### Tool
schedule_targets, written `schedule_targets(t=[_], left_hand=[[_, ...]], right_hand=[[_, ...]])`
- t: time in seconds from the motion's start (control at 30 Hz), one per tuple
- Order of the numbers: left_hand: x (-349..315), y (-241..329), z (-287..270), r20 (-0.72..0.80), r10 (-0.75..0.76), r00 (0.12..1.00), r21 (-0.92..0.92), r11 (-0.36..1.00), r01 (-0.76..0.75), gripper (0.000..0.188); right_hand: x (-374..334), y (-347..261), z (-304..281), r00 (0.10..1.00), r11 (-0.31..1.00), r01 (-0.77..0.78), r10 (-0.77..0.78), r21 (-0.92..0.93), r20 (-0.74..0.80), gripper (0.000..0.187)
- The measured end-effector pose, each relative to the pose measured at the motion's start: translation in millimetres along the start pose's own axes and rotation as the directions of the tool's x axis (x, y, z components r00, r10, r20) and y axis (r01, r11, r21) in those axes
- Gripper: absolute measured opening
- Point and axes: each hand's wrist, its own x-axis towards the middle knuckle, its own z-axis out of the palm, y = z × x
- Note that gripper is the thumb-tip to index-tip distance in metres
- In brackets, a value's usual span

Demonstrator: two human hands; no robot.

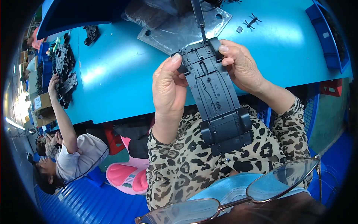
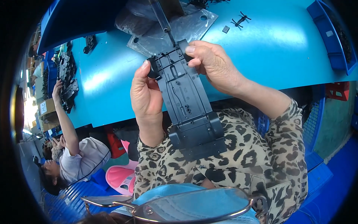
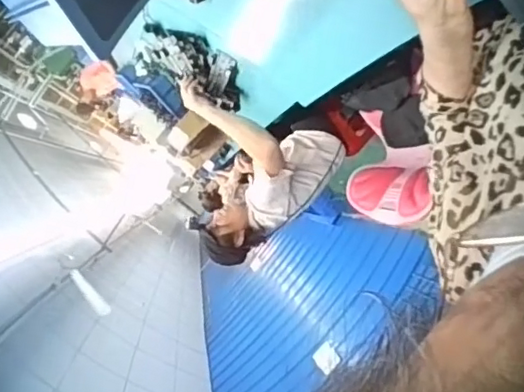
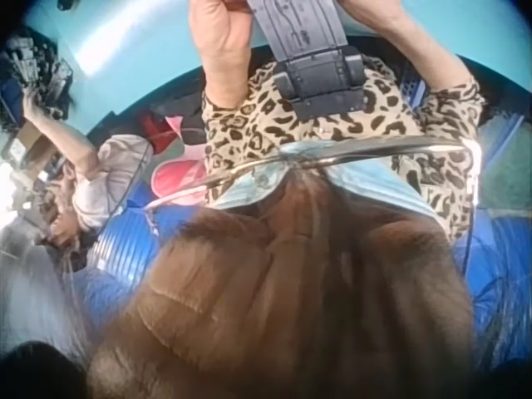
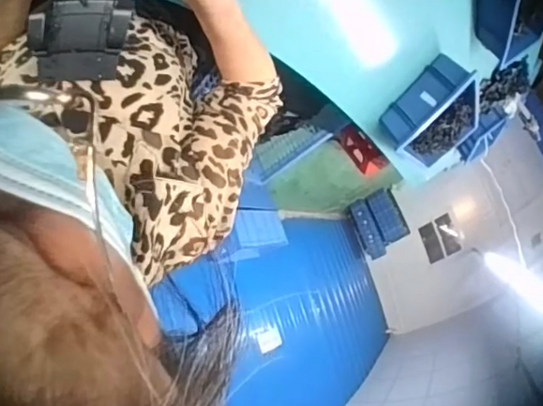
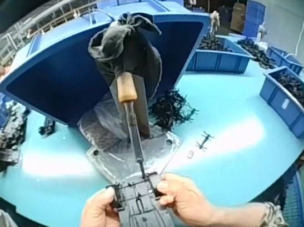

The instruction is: The person assembles toy car chassis by fitting and pressing plastic components into the frames by hand, setting finished pieces aside and repeating the assembly with new parts from the workbench.

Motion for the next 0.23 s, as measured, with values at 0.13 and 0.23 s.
schedule_targets(t=[0.13,0.23], left_hand=[[-2.3,2.5,-0.7,0.006,0.012,1.0,-0.009,1.0,-0.012,0.009],[-4.2,3.6,-2.3,0.0,0.023,1.0,-0.014,1.0,-0.023,0.01]], right_hand=[[-0.9,-1.4,3.2,1.0,1.0,-0.001,0.001,-0.009,0.014,0.023],[-1.8,-1.1,5.5,1.0,1.0,-0.016,0.015,0.014,0.022,0.023]])
